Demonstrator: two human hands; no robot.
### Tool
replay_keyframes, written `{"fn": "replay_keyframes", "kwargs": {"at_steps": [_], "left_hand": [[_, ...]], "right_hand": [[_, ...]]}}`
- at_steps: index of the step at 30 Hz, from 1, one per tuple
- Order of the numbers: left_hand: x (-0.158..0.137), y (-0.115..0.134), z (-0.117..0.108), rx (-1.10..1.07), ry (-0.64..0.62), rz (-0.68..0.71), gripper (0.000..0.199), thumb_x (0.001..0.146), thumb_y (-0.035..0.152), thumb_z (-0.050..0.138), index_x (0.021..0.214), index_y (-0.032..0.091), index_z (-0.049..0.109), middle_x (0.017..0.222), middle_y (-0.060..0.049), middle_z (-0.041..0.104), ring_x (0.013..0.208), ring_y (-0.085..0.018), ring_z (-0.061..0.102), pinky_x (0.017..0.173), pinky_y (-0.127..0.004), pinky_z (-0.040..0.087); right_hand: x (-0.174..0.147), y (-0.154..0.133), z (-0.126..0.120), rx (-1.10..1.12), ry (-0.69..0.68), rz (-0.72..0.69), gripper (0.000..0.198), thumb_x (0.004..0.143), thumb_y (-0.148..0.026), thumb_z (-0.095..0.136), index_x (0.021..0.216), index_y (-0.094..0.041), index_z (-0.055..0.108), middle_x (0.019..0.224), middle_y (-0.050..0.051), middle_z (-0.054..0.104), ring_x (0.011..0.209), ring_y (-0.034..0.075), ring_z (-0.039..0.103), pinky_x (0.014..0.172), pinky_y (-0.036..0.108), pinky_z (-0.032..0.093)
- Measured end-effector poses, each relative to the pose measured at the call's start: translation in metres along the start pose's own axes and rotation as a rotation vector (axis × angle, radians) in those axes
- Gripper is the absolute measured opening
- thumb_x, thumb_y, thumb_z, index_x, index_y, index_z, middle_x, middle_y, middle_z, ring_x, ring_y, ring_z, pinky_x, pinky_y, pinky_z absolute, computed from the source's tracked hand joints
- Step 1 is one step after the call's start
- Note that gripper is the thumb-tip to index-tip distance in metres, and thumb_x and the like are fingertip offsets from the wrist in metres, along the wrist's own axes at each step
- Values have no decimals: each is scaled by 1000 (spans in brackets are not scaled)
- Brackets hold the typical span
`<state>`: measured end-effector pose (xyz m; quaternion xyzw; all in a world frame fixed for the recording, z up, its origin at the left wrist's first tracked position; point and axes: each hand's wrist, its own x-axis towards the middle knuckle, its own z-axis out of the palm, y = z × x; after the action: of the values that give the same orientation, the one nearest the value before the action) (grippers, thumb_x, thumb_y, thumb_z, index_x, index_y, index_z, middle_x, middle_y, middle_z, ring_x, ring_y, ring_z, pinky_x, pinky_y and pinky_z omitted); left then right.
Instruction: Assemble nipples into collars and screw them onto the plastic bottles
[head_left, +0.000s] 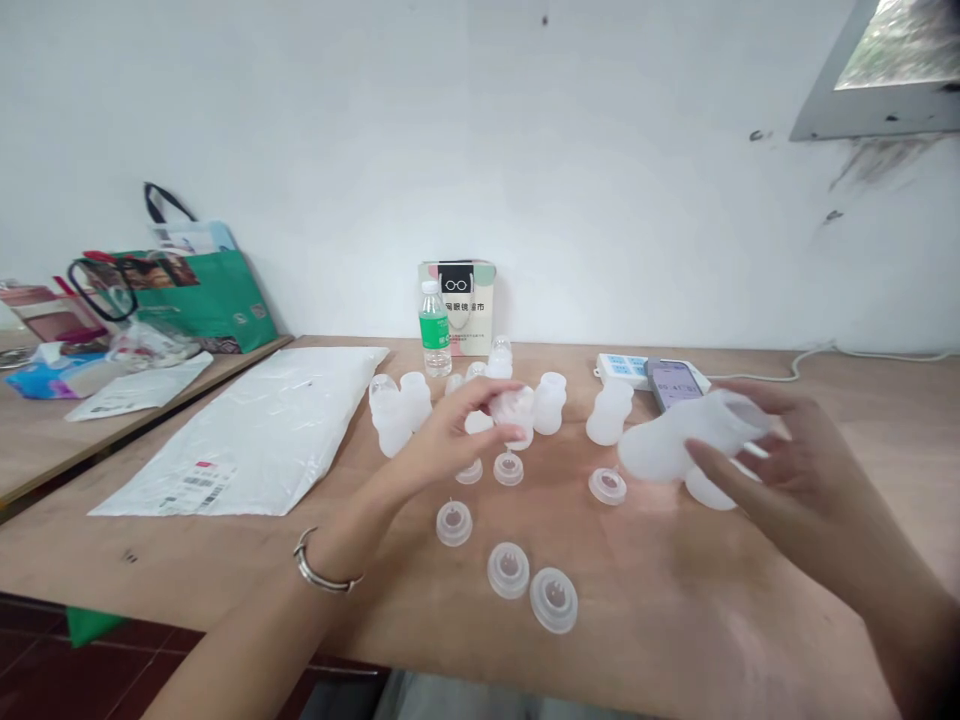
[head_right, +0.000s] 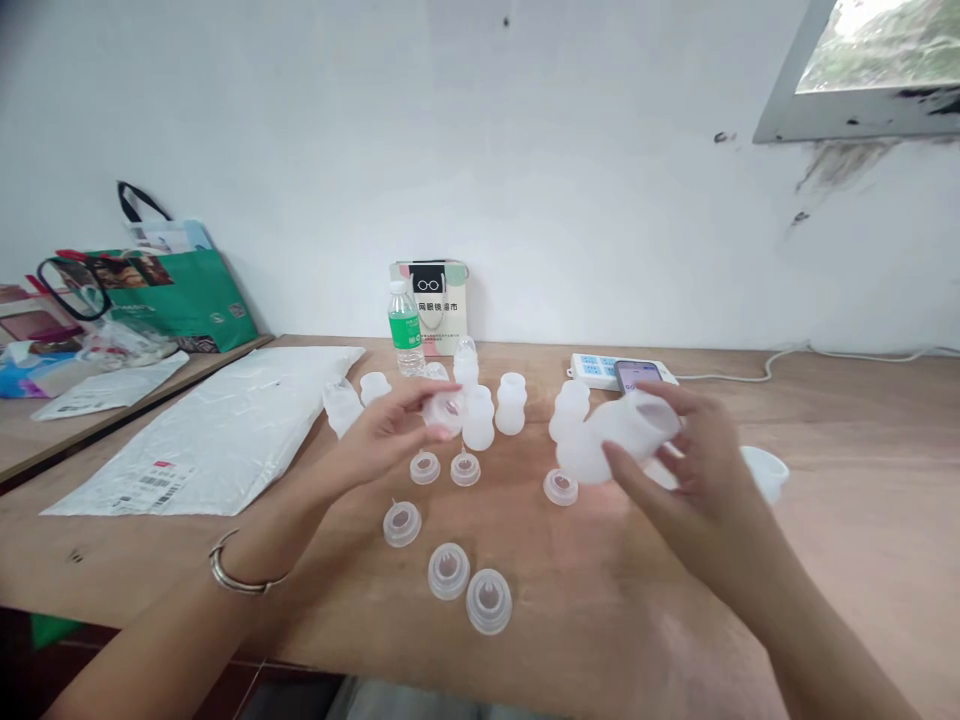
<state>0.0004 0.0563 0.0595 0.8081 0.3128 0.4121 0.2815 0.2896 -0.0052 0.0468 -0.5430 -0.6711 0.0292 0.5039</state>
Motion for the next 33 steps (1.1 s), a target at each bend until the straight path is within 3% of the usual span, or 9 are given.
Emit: {"fn": "replay_keyframes", "kwargs": {"at_steps": [2, 4, 7, 10, 13, 18, 23, 28, 33], "left_hand": [[-2, -3, -4, -246, 119, -53, 37, 78, 34, 67, 111, 23, 55, 108, -5, 61, 100, -18, 57, 87, -33, 46], [-4, -9, 0, -408, 159, -94, 36, 76, 34, 70, 107, 21, 55, 104, -5, 61, 98, -18, 58, 86, -33, 47], [-8, -22, 10, -506, 132, -122, 39, 77, 36, 69, 109, 19, 55, 107, -6, 62, 101, -19, 58, 89, -34, 47], [-12, -31, 17, -492, 54, -129, 36, 80, 39, 65, 111, 20, 58, 115, -7, 61, 106, -20, 57, 93, -35, 45], [-16, -34, 20, -456, -13, -167, 34, 82, 38, 63, 111, 22, 58, 115, -6, 62, 107, -21, 57, 94, -36, 44], [-20, -30, 26, -499, 2, -131, 34, 81, 34, 65, 111, 20, 58, 115, -8, 62, 112, -22, 56, 98, -37, 43], [-22, -30, 31, -519, 34, -115, 33, 80, 33, 66, 109, 20, 58, 118, -9, 61, 114, -24, 55, 93, -37, 46], [-26, -32, 30, -320, 41, -122, 31, 77, 34, 69, 104, 22, 59, 108, -5, 62, 99, -19, 55, 89, -36, 44], [-24, -29, 33, -310, 100, -105, 33, 70, 34, 75, 91, 19, 55, 95, -3, 59, 86, -15, 52, 80, -31, 44]], "right_hand": [[-3, -14, 21, 115, -147, 17, 53, 81, -42, 55, 130, -29, 39, 119, 11, 52, 101, 24, 61, 74, 39, 58], [-7, -17, 52, 170, -295, -25, 62, 80, -35, 60, 136, -28, 32, 121, 10, 52, 108, 25, 57, 83, 42, 55], [-16, -11, 93, 312, -455, -50, 64, 81, -26, 59, 137, -25, 27, 124, 11, 50, 115, 24, 53, 96, 45, 48], [-26, -4, 111, 414, -513, -36, 70, 80, -23, 62, 137, -24, 21, 114, 9, 55, 107, 22, 58, 96, 45, 47], [-32, -1, 113, 488, -514, 43, 68, 78, -27, 66, 132, -23, 25, 114, 9, 57, 106, 22, 58, 95, 43, 47], [-35, 1, 116, 476, -658, 208, 42, 77, -38, 67, 111, -20, 48, 104, 6, 63, 95, 22, 62, 81, 37, 52], [-32, -11, 115, 407, -576, 191, 40, 78, -42, 65, 109, -20, 54, 105, 7, 63, 93, 22, 61, 77, 35, 52], [-32, -22, 110, 393, -559, 144, 39, 81, -42, 62, 112, -22, 52, 101, 4, 64, 85, 20, 61, 69, 30, 51], [-33, -26, 107, 306, -489, 64, 39, 81, -42, 60, 114, -23, 51, 102, 5, 66, 84, 21, 62, 73, 34, 51]]}}
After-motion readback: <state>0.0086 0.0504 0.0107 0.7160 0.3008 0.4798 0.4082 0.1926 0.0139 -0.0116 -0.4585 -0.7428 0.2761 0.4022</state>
